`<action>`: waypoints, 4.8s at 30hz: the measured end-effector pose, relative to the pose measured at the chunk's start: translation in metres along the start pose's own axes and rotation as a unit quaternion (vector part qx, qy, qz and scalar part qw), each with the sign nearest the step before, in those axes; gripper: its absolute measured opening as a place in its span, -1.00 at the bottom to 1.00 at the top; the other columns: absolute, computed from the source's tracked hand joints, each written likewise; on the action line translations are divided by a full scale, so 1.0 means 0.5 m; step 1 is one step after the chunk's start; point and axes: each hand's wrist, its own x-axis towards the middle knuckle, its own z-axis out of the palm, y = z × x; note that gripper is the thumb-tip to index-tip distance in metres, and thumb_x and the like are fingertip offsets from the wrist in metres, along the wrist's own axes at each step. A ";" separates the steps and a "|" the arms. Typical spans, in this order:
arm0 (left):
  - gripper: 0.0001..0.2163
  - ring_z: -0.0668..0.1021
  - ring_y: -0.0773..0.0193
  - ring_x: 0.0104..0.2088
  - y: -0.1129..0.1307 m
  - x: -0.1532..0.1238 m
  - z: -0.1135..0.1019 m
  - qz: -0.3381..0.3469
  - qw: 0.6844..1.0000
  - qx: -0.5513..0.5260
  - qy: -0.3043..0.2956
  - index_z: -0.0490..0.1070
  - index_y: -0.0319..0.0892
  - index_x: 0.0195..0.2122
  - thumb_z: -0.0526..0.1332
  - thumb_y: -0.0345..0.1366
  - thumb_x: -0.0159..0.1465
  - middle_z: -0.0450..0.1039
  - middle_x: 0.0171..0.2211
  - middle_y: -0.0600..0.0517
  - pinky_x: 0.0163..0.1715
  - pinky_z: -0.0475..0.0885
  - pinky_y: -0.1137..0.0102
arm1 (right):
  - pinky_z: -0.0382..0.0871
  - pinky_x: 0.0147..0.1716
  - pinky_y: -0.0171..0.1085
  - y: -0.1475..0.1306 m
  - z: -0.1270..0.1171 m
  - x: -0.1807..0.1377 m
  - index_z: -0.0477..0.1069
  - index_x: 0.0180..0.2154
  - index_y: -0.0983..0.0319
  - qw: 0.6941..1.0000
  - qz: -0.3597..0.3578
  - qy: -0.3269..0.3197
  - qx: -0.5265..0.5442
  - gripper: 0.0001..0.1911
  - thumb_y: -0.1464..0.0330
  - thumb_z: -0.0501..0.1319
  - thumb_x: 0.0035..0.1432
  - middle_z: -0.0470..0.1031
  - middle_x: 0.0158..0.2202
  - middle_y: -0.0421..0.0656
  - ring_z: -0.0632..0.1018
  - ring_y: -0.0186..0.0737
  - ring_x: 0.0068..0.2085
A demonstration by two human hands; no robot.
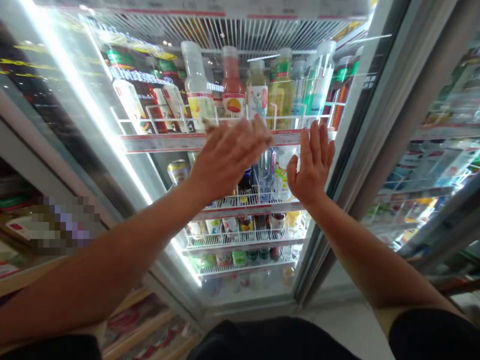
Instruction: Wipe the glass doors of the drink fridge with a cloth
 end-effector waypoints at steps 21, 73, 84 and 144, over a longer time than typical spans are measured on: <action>-0.51 -0.04 -0.04 0.55 -0.127 -0.078 -0.065 -0.103 0.984 0.121 0.077 0.18 -0.10 0.47 0.08 -0.14 0.56 -0.01 0.53 0.00 0.50 -0.14 -0.20 | -0.04 0.47 0.23 -0.006 -0.012 0.002 -0.06 0.53 0.24 0.996 0.050 -0.078 0.016 -0.24 0.33 -0.03 0.36 0.17 0.50 0.05 0.07 0.06 0.55; -0.61 0.50 0.07 0.30 -0.124 -0.455 0.037 -0.037 0.996 0.065 -0.040 0.46 0.17 0.23 0.21 -0.35 0.43 0.51 0.24 0.06 0.37 0.33 0.03 | -0.02 0.46 0.23 -0.011 -0.014 0.005 0.09 0.48 0.27 0.996 0.056 -0.072 0.023 -0.29 0.33 -0.03 0.34 0.24 0.46 0.08 0.10 0.05 0.54; -0.29 0.34 -0.10 0.41 -0.041 -0.516 0.100 -0.050 0.992 0.115 0.033 0.15 0.09 0.48 0.25 -0.45 0.32 0.32 0.39 -0.13 0.41 0.31 -0.06 | 0.00 0.47 0.21 -0.013 -0.014 0.005 0.10 0.47 0.27 0.996 0.054 -0.065 0.016 -0.30 0.34 -0.03 0.35 0.25 0.46 0.08 0.11 0.02 0.54; -0.40 -0.20 -0.01 0.56 -0.113 0.005 0.009 -0.075 0.965 0.076 0.238 0.08 0.04 0.51 0.09 -0.27 0.45 -0.07 0.54 0.19 0.51 -0.42 -0.14 | 0.01 0.46 0.21 -0.007 -0.010 0.002 -0.12 0.54 0.23 0.999 0.029 -0.044 0.001 -0.20 0.39 -0.03 0.32 0.14 0.50 0.04 0.05 0.02 0.56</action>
